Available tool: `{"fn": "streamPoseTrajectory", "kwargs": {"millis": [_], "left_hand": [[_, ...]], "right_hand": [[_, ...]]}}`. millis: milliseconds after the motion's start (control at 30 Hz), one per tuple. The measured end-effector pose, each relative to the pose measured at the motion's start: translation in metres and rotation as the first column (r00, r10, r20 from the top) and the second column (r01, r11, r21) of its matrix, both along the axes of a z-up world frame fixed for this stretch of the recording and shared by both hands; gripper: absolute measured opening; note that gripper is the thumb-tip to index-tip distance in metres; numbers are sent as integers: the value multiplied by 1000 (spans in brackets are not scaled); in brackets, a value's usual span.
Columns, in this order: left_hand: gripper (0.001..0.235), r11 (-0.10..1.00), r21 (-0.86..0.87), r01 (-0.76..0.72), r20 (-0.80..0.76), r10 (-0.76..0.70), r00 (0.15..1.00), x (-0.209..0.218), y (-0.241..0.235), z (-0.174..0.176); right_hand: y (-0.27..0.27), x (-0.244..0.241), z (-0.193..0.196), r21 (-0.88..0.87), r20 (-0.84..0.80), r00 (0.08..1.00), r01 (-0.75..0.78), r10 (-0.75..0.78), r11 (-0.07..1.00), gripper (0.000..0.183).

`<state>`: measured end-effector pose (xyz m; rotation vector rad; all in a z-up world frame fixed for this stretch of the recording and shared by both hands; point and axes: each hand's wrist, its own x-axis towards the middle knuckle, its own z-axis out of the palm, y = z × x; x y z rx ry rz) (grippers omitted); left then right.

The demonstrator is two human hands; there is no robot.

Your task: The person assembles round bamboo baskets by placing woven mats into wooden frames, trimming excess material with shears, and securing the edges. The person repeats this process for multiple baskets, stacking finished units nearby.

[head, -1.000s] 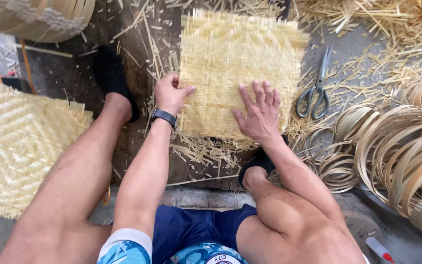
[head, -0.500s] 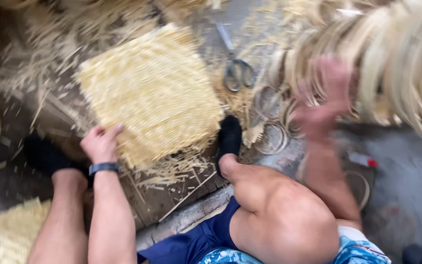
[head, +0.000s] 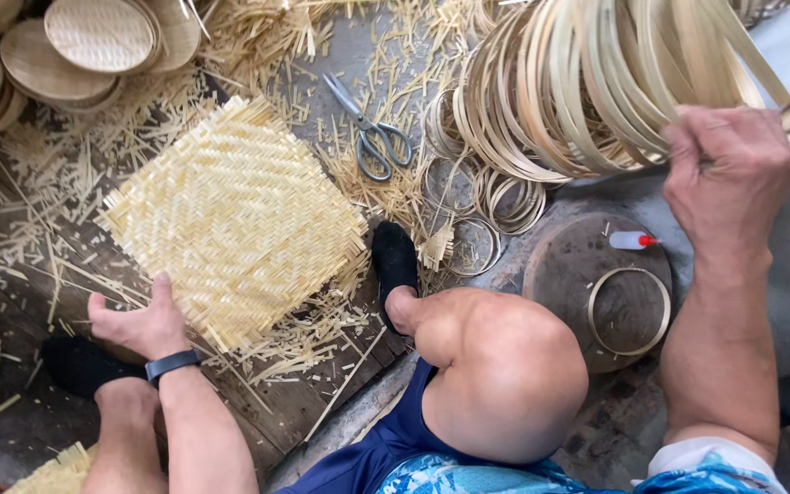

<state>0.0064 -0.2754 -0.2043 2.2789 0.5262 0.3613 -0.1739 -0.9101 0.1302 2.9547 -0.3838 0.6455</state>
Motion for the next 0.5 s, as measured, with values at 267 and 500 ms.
{"fn": "streamPoseTrajectory", "kwargs": {"millis": [267, 500], "left_hand": [[78, 905, -325, 275, 240, -202, 950, 15, -60, 151], [85, 565, -303, 768, 458, -620, 637, 52, -115, 247]], "right_hand": [[41, 20, 74, 91, 152, 974, -184, 169, 979, 14], [66, 131, 71, 847, 255, 891, -393, 375, 359, 21]]}}
